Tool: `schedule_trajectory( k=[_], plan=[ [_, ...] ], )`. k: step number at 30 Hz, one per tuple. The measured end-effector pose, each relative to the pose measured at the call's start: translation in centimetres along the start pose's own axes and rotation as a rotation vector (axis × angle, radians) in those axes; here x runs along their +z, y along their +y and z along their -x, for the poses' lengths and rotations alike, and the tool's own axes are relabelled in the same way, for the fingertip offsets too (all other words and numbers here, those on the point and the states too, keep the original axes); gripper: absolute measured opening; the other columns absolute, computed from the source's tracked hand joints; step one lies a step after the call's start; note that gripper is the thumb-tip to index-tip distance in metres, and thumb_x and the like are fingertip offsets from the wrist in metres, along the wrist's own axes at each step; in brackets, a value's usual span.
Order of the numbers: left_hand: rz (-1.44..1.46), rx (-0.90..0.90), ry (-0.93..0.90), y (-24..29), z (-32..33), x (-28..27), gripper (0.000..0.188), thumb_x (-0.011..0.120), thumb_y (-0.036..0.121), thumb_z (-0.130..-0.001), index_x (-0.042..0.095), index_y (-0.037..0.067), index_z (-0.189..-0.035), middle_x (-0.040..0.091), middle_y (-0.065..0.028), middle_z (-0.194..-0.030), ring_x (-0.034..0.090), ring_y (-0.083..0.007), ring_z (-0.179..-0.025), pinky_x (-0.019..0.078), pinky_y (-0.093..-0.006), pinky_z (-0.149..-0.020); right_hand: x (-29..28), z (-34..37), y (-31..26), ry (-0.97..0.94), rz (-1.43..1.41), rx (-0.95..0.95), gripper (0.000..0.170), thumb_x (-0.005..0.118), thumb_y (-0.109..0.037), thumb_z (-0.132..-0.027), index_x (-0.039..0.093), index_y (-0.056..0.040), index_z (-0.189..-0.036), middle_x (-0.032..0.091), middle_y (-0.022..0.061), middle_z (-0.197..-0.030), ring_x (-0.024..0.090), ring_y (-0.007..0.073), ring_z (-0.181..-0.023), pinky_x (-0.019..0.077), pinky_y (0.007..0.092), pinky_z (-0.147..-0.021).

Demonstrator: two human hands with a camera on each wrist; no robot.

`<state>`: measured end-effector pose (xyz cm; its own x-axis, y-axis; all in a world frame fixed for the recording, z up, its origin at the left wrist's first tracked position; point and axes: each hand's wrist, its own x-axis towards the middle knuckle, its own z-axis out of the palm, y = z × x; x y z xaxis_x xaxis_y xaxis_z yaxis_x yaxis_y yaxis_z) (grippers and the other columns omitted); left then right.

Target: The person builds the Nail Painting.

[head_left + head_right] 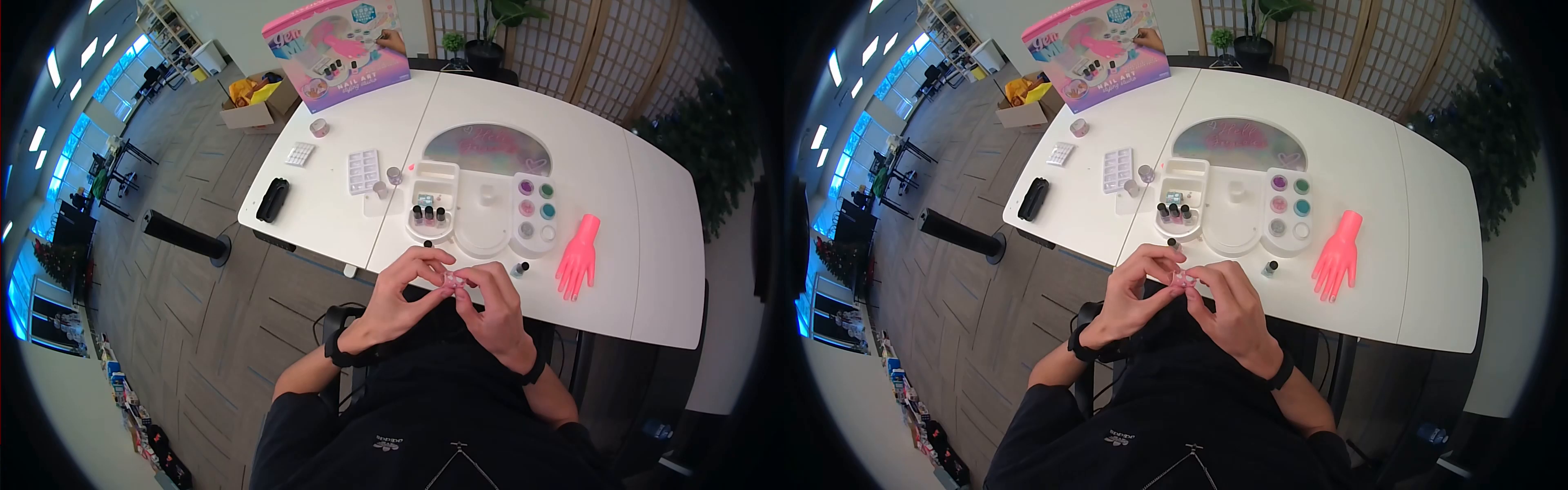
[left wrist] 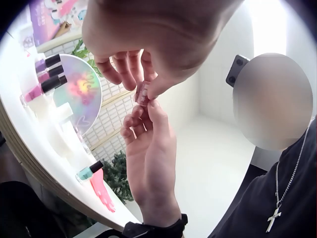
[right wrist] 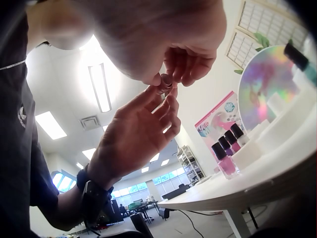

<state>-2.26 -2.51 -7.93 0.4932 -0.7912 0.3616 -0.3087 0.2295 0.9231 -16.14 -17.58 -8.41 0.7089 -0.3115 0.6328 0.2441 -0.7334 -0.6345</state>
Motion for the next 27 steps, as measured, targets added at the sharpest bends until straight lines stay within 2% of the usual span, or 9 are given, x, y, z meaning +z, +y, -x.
schedule_trajectory(
  k=[2,5,11,14,20,27],
  plan=[
    [0.000,0.016,0.014,0.1,-0.1,0.1,0.015,0.082,-0.001,-0.092,0.070,0.003,-0.099,0.072,-0.0135,-0.128,0.071,-0.0202,-0.107,0.0558,-0.0348,-0.097,-0.1,-0.1,-0.2,-0.026,-0.059,0.041,0.023,0.077,-0.004,-0.095,0.069,-0.0004,-0.117,0.067,0.0113,-0.103,0.069,0.0282,-0.087,0.0572,0.0381,-0.077],
    [0.023,0.003,-0.010,-0.4,0.1,-0.2,0.015,0.083,0.000,-0.092,0.070,0.003,-0.099,0.074,-0.0132,-0.124,0.071,-0.0212,-0.110,0.0566,-0.0357,-0.098,-0.2,-0.1,-0.2,-0.062,-0.138,0.098,0.019,0.074,-0.005,-0.099,0.068,0.0008,-0.116,0.066,0.0118,-0.103,0.069,0.0261,-0.087,0.0567,0.0369,-0.077],
    [0.117,0.007,-0.002,0.2,-0.3,0.0,0.014,0.082,-0.002,-0.092,0.072,0.002,-0.101,0.076,-0.0144,-0.124,0.070,-0.0221,-0.115,0.0552,-0.0363,-0.103,-0.7,-0.2,-0.4,-0.145,-0.322,0.232,0.015,0.068,-0.010,-0.106,0.067,0.0018,-0.115,0.065,0.0112,-0.100,0.066,0.0201,-0.086,0.0533,0.0323,-0.076],
    [0.172,-0.046,-0.088,0.1,-0.2,-0.5,0.017,0.078,-0.010,-0.093,0.073,-0.001,-0.105,0.072,-0.0168,-0.131,0.067,-0.0242,-0.120,0.0526,-0.0404,-0.109,-0.9,-0.1,-0.1,-0.193,-0.361,0.282,0.018,0.065,-0.015,-0.108,0.066,0.0018,-0.115,0.064,0.0102,-0.098,0.064,0.0178,-0.086,0.0511,0.0308,-0.077],
    [0.049,-0.097,-0.029,0.1,-0.5,-0.5,0.018,0.077,-0.007,-0.095,0.077,0.000,-0.111,0.076,-0.0120,-0.114,0.068,-0.0228,-0.118,0.0539,-0.0373,-0.105,-0.2,0.3,0.9,-0.216,-0.575,0.460,0.023,0.062,-0.019,-0.111,0.067,0.0025,-0.118,0.066,0.0073,-0.102,0.062,0.0134,-0.089,0.0497,0.0300,-0.078],
    [-0.044,-0.085,0.003,-0.1,-0.6,-0.6,0.016,0.077,-0.007,-0.095,0.079,-0.001,-0.109,0.074,-0.0113,-0.114,0.069,-0.0195,-0.109,0.0543,-0.0334,-0.097,0.5,0.4,1.0,-0.189,-0.619,0.595,0.025,0.061,-0.021,-0.113,0.067,0.0025,-0.118,0.071,0.0059,-0.101,0.063,0.0115,-0.088,0.0509,0.0284,-0.080]
  ],
)
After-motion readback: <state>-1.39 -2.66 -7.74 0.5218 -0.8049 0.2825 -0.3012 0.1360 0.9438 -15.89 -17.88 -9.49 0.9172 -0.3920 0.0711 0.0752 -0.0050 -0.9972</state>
